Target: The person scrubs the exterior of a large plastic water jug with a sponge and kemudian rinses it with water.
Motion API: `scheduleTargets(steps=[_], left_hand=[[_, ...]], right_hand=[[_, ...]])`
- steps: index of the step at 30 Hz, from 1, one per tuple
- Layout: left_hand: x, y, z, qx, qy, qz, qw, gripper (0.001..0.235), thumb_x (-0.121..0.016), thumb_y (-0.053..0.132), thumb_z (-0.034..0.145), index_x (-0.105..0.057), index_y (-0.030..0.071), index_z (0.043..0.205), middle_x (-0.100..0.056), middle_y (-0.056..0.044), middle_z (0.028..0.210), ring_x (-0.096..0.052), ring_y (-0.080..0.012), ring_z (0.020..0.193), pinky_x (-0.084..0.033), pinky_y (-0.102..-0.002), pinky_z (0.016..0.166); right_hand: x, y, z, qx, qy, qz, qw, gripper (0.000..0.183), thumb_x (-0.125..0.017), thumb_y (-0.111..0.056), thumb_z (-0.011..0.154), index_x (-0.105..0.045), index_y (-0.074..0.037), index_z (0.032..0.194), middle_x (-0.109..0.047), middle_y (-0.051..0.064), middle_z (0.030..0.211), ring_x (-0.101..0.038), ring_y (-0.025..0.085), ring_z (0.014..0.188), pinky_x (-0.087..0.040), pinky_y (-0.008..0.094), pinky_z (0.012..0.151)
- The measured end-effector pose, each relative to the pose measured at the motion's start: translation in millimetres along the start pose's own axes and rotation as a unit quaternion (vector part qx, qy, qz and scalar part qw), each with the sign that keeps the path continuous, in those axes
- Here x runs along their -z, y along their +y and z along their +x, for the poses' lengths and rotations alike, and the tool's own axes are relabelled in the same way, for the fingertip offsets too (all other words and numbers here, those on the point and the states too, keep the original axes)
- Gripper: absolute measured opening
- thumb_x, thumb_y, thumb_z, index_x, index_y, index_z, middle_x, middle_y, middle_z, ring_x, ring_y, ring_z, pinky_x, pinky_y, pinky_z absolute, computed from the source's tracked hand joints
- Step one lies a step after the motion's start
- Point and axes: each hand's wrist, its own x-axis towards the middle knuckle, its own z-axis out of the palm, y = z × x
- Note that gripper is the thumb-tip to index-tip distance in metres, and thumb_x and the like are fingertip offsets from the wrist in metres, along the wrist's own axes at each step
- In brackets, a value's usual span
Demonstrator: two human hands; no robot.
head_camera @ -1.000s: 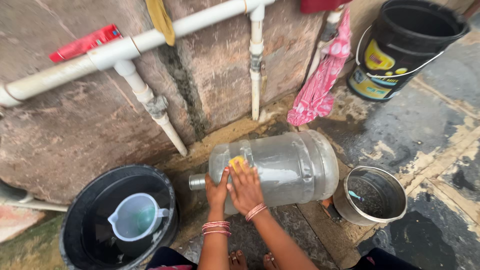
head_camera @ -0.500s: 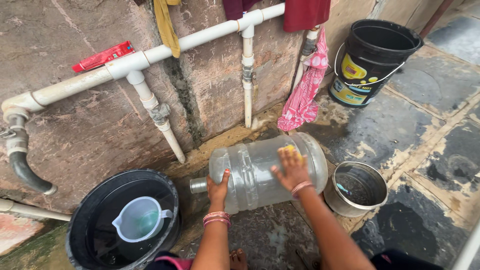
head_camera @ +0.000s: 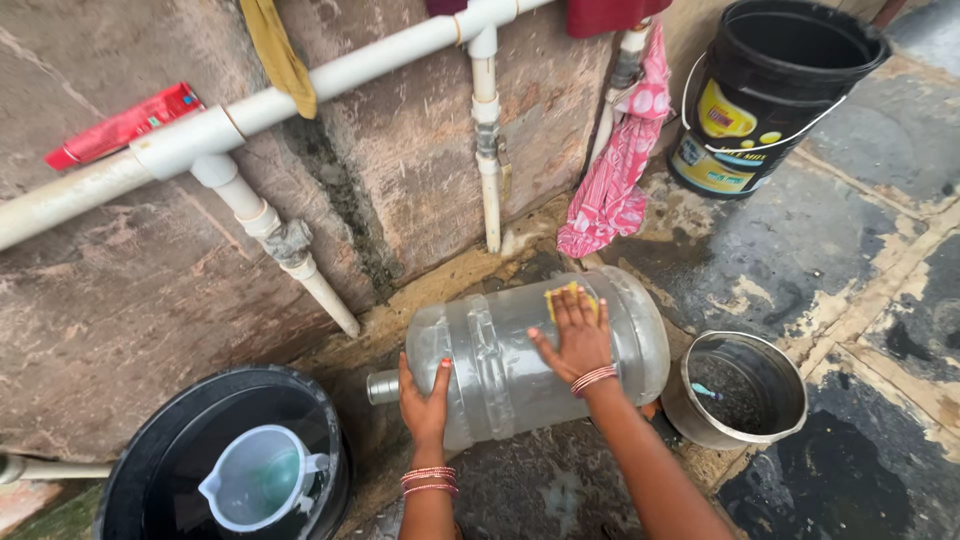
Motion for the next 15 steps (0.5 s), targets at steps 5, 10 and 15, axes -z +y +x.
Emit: scheduleTargets(steps=[5,10,15], left_hand=[[6.8,13.3,-3.4,0.03,-0.021,-0.034,0.999,0.098,-0.081,0.05,0.074,-0.042,0.008,0.153,-0.049,-0.016,0.154,-0.05,-0.0287,0.141,-0.038,-0.04,0.115],[5.6,24.1,2.7,0.062,-0.026,0.0,0.998,0.096,-0.082,0.05,0.075,-0.043,0.012,0.154,-0.049,-0.016,0.154,-0.049,-0.0303,0.14,-0.038,-0.041,0.114],[3.1,22.3,8.0,0.073,-0.018,-0.021,0.997,0.096,-0.081,0.052,0.074,-0.045,0.011,0.153,-0.053,-0.016,0.151,-0.053,-0.0293,0.137,-0.04,-0.04,0.113]], right_hand=[[-6.0,-54.1,-57.8,0.219,0.011,0.077,0.973,0.101,-0.034,-0.079,0.092,-0.03,-0.002,0.157,-0.029,0.02,0.164,-0.02,0.036,0.154,-0.003,0.055,0.123],[18.3,35.1,-23.8,0.064,0.02,-0.07,0.995,0.1,-0.034,-0.073,0.094,-0.026,0.004,0.156,-0.024,0.021,0.163,-0.017,0.034,0.153,-0.005,0.058,0.122],[5.2,36.0,-15.4,-0.057,0.154,0.042,0.986,0.086,-0.047,-0.057,0.098,-0.03,0.006,0.155,-0.026,0.028,0.163,-0.019,0.043,0.152,-0.008,0.059,0.12]])
